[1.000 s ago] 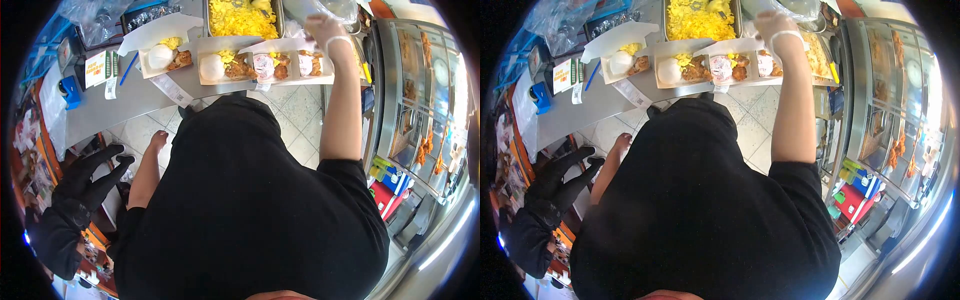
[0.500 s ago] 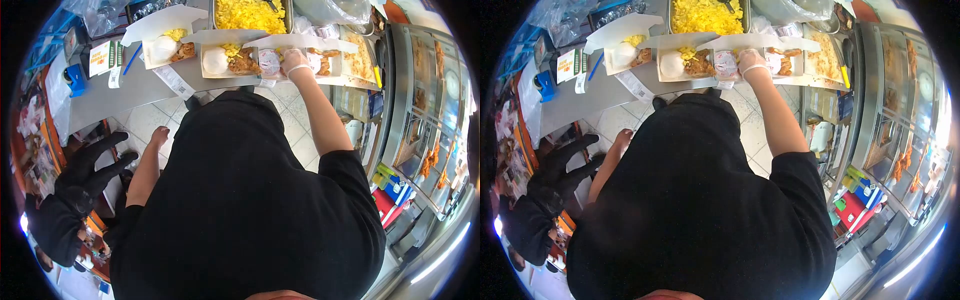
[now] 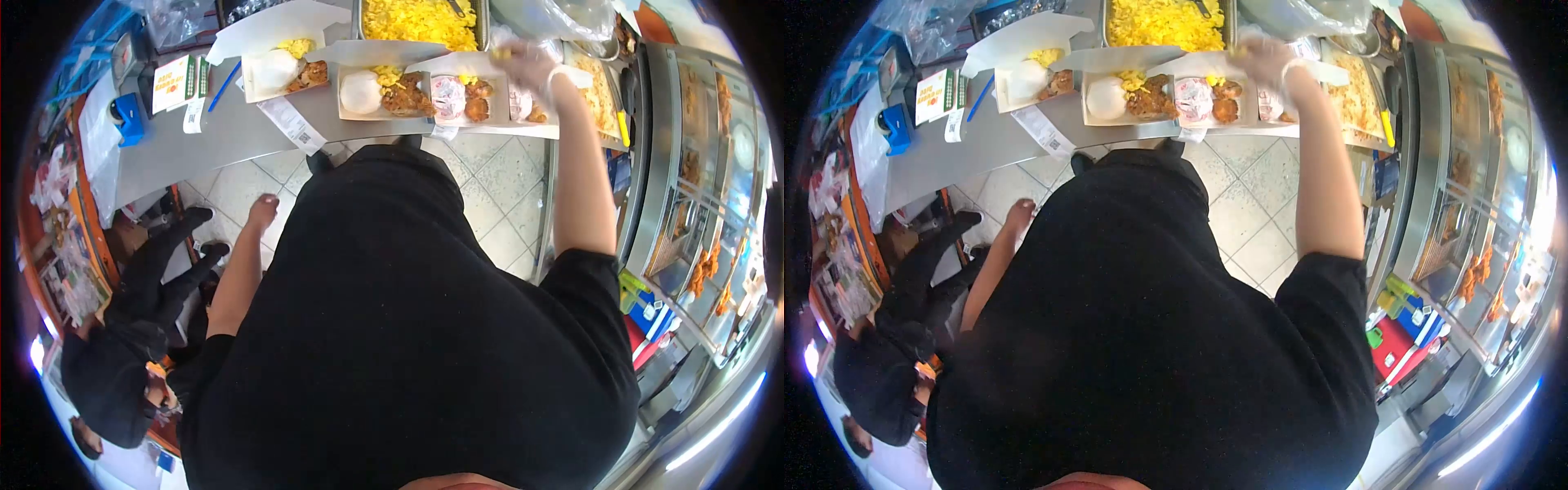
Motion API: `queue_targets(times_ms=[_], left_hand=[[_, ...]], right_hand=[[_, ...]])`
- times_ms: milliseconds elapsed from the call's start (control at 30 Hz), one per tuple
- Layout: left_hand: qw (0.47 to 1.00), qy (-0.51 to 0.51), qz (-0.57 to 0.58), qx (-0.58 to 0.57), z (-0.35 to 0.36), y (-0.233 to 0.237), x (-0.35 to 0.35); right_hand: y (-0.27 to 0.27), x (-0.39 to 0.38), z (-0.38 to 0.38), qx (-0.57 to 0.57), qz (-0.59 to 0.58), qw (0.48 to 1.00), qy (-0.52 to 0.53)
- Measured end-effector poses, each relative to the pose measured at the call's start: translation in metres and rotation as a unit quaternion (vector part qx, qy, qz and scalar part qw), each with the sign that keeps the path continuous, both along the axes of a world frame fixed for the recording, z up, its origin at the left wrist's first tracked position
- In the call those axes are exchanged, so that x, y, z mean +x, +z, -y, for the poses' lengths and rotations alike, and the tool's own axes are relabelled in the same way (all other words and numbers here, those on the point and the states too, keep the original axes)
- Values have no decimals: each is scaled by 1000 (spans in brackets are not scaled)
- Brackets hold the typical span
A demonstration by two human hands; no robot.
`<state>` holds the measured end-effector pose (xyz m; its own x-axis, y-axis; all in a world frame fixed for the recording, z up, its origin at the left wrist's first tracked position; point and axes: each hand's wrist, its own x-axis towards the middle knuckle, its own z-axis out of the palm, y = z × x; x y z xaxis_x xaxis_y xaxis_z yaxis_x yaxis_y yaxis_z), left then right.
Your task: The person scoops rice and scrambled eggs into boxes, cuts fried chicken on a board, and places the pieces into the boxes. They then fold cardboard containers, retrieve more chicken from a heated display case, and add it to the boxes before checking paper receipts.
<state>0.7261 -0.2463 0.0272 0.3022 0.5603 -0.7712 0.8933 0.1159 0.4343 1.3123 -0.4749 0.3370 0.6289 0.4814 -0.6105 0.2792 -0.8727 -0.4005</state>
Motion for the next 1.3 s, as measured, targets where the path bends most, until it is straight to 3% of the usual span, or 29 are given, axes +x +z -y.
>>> queue_targets(times_ms=[67,100,133,167,200,267,300,333,367,400,433,467,500,533,667,733,833,900,933,1033,1100,1200,1300], left_hand=[[983,-178,-7,37,0,-20,-28],[980,-194,-28,-25,-6,-41,-44],[973,-206,-51,-87,-11,-65,-64],[987,-64,-37,-145,-10,-89,-87],[987,-65,-37,-144,-10,-65,-74],[978,-171,-86,-86,-8,-22,-49],[993,-99,-47,-33,-3,-25,-51],[992,-126,-14,-9,-7,-45,-63],[999,-23,-7,-22,-2,-29,-50],[996,79,1,-33,4,-11,-33],[996,84,1,-33,9,-7,-27],[995,89,4,-55,11,-5,-24],[993,93,6,-75,12,-3,-20],[998,29,-24,-56,15,2,-14],[996,-73,-12,-40,13,-47,-49],[995,-99,4,-31,7,-41,-51],[997,-62,-9,-39,2,24,-16],[995,-77,-63,-13,-5,28,-16],[995,-80,-62,-11,-9,28,-13],[995,-80,-57,13,-18,13,-20],[995,-90,-41,17,-19,9,-14],[996,-88,-13,15,-13,12,0],[997,-76,0,1,-1,22,18]], right_hand=[[-1,30,-13,198,54,979,23],[13,31,-20,199,58,978,17],[30,29,-35,178,230,948,127],[41,29,-44,147,390,879,233],[50,26,-45,148,391,879,231],[66,12,-42,184,452,841,233],[66,8,-37,184,451,840,239],[58,4,-25,152,351,915,131],[47,-1,-14,114,241,964,17],[35,-7,-5,57,127,990,-32],[15,-11,6,0,11,997,-82],[-49,11,41,-56,167,934,311],[-46,-10,41,-50,116,969,211],[-79,-14,44,-24,121,988,95],[-109,-43,37,-59,164,983,51],[-114,-50,39,-44,166,985,27],[-120,-52,47,-35,189,981,14],[-127,-45,47,-145,176,968,103],[-130,-42,48,-143,177,969,100],[-129,-36,45,-135,165,975,56],[-123,-40,33,-53,203,976,-55],[-96,-66,15,-36,217,973,-73],[-122,-62,9,-41,230,969,-84]])
